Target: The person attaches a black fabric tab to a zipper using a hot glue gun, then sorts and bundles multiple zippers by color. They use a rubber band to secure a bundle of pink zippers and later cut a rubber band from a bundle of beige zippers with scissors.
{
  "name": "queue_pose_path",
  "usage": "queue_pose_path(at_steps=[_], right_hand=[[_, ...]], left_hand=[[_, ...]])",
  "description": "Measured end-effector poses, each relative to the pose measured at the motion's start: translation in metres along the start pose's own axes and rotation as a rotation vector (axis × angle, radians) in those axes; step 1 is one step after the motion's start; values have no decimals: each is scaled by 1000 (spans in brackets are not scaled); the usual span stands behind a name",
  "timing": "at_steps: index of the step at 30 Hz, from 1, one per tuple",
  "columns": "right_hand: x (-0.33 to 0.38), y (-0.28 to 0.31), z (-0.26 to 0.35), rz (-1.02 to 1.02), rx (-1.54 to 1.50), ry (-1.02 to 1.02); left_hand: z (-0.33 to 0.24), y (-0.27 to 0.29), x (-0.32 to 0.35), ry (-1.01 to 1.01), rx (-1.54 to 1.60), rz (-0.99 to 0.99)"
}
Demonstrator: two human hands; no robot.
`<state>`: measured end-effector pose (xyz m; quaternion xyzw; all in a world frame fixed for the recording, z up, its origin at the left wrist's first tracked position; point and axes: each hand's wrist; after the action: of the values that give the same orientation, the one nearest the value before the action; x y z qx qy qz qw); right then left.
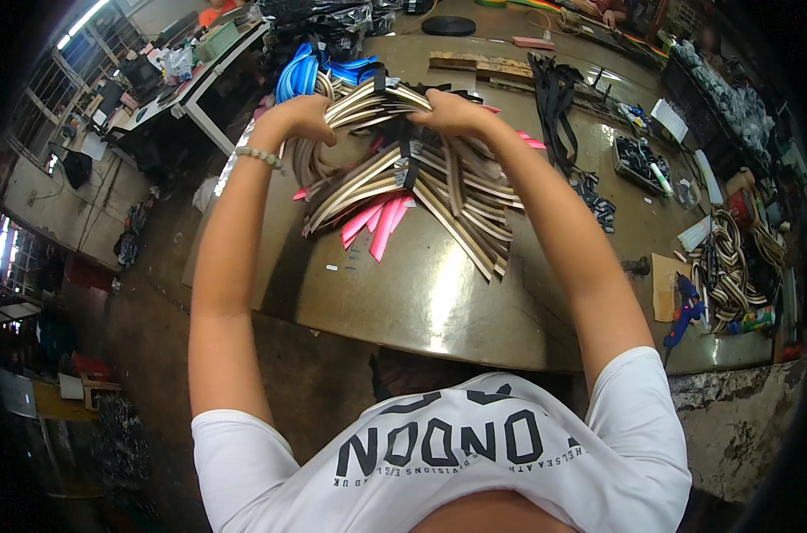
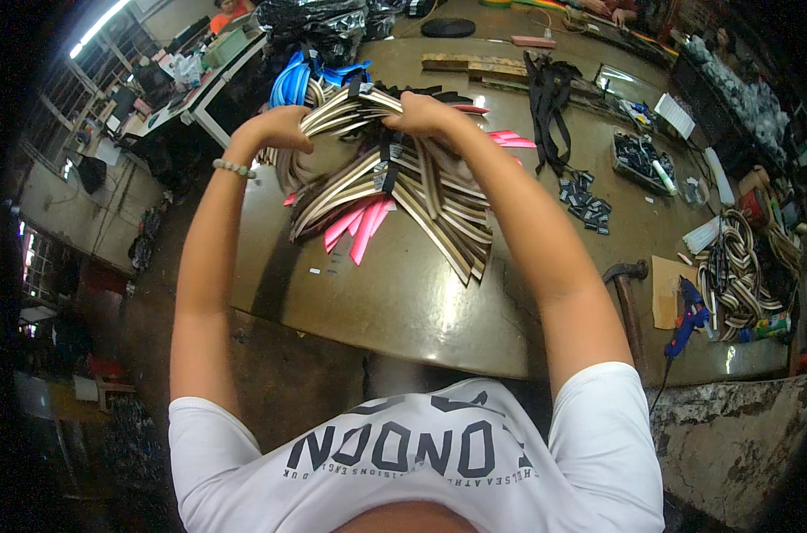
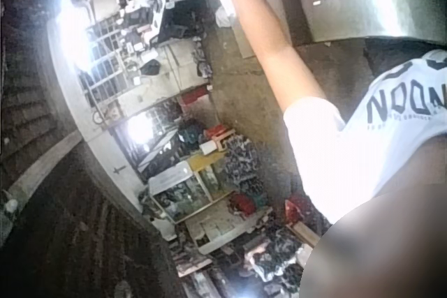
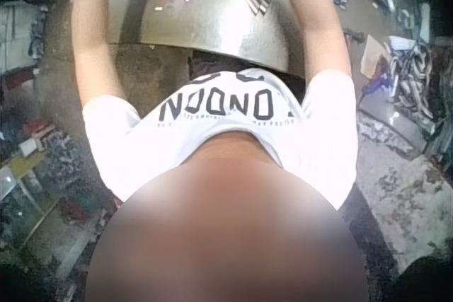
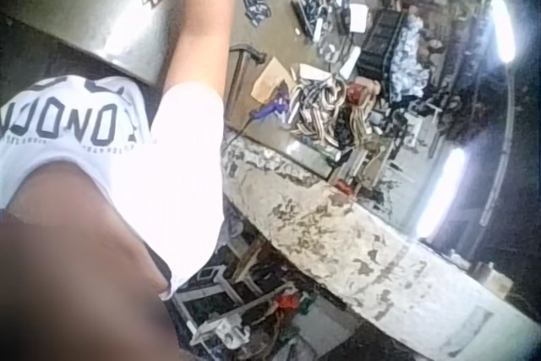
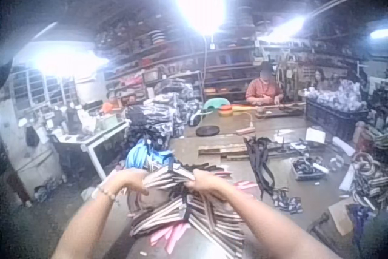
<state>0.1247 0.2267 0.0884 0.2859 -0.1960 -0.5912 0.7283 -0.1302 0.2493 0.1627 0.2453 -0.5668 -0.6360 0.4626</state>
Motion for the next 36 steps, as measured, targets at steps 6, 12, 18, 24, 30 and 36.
queue_pose_path(at_steps=[6,12,18,24,30,36], right_hand=[[21,-43,-18,36,182,21],[16,-61,-30,27,256,-17],[15,-60,-27,-17,246,-17],[16,-48,-16,-140,299,59],[4,-30,7,-39,96,18],[10,-25,8,-140,-359,108]], left_hand=[[-9,-6,17,-108,-2,289],[12,-30,17,-43,-16,176],[38,-58,38,12,-194,-603],[36,-53,52,82,-106,75],[-34,-72,16,-68,548,-127],[-57,-59,-18,15,803,-419]])
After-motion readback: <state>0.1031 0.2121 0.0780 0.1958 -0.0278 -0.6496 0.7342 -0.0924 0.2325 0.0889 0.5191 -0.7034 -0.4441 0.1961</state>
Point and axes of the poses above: each hand's wrist, its own x-axis away from the middle knuckle, its own y-axis out of the back of the hand, z = x × y, and after that the axes turned 14 degrees about -x, right-handed
